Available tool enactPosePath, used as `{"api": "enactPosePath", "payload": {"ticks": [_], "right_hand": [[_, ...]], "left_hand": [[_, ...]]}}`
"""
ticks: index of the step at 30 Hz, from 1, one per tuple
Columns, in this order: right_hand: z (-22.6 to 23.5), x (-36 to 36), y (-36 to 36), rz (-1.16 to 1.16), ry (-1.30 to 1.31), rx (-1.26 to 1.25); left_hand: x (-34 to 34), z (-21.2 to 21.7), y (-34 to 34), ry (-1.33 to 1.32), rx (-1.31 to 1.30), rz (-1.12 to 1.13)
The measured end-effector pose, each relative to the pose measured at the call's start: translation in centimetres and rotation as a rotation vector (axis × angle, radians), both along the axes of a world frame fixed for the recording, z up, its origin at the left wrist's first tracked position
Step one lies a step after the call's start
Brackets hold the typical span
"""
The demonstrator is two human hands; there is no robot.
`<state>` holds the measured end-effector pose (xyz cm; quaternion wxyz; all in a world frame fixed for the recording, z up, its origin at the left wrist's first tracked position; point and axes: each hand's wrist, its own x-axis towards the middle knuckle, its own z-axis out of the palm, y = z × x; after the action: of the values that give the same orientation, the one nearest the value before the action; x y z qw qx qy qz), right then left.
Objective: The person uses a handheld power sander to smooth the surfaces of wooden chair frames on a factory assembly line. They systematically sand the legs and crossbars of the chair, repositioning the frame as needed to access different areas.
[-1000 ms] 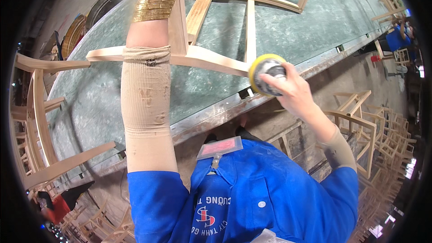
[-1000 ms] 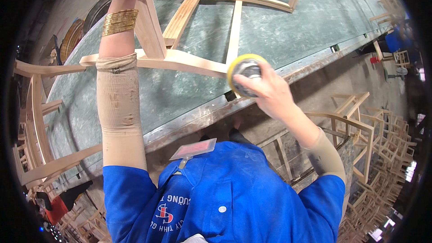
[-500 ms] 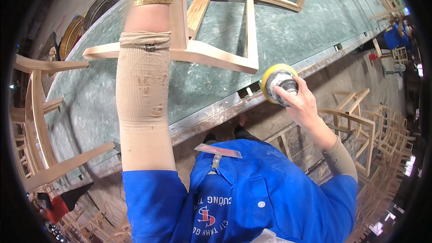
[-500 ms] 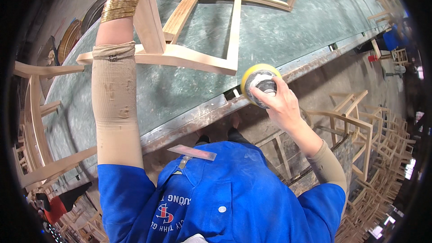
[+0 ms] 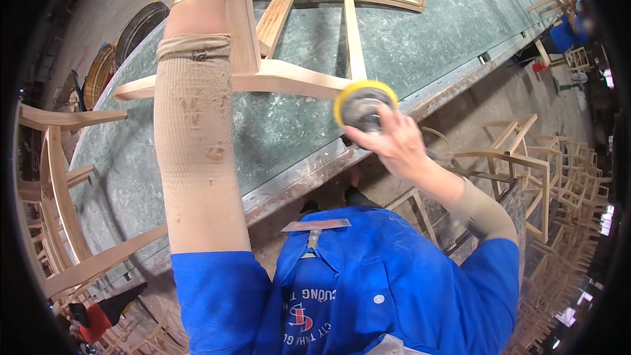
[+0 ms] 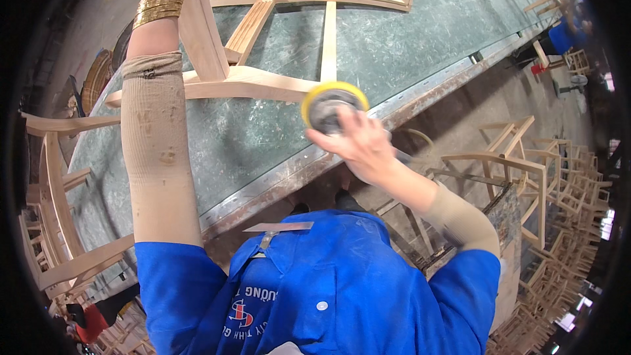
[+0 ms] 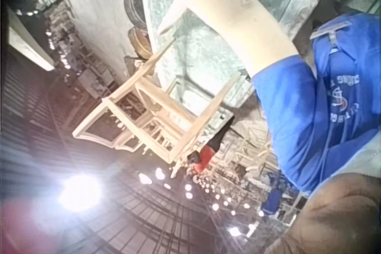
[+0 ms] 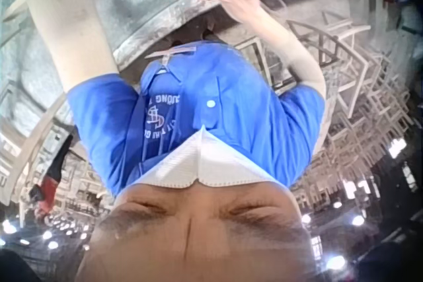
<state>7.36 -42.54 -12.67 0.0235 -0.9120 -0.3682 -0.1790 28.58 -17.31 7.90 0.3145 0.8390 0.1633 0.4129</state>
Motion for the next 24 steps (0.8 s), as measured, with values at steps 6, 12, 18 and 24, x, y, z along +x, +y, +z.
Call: {"api": "enactPosePath", "payload": {"ticks": [6, 12, 18, 24], "right_hand": [[2.1, -0.6, -4.2, -0.05, 0.014, 0.14], [2.5, 2.3, 3.1, 0.098, -0.017, 0.03], [4.3, 1.1, 0.3, 0.0, 0.165, -0.063], [6.7, 1.6, -1.2, 0.048, 0.316, 0.038]], "left_hand": [[1.1, 0.0, 0.1, 0.033, 0.007, 0.058], [0.9, 0.3, 0.0, 0.018, -0.008, 0.01], [0.6, 0.3, 0.3, 0.014, 0.011, 0.02], [0.8, 0.1, 0.4, 0.013, -0.009, 0.087]]}}
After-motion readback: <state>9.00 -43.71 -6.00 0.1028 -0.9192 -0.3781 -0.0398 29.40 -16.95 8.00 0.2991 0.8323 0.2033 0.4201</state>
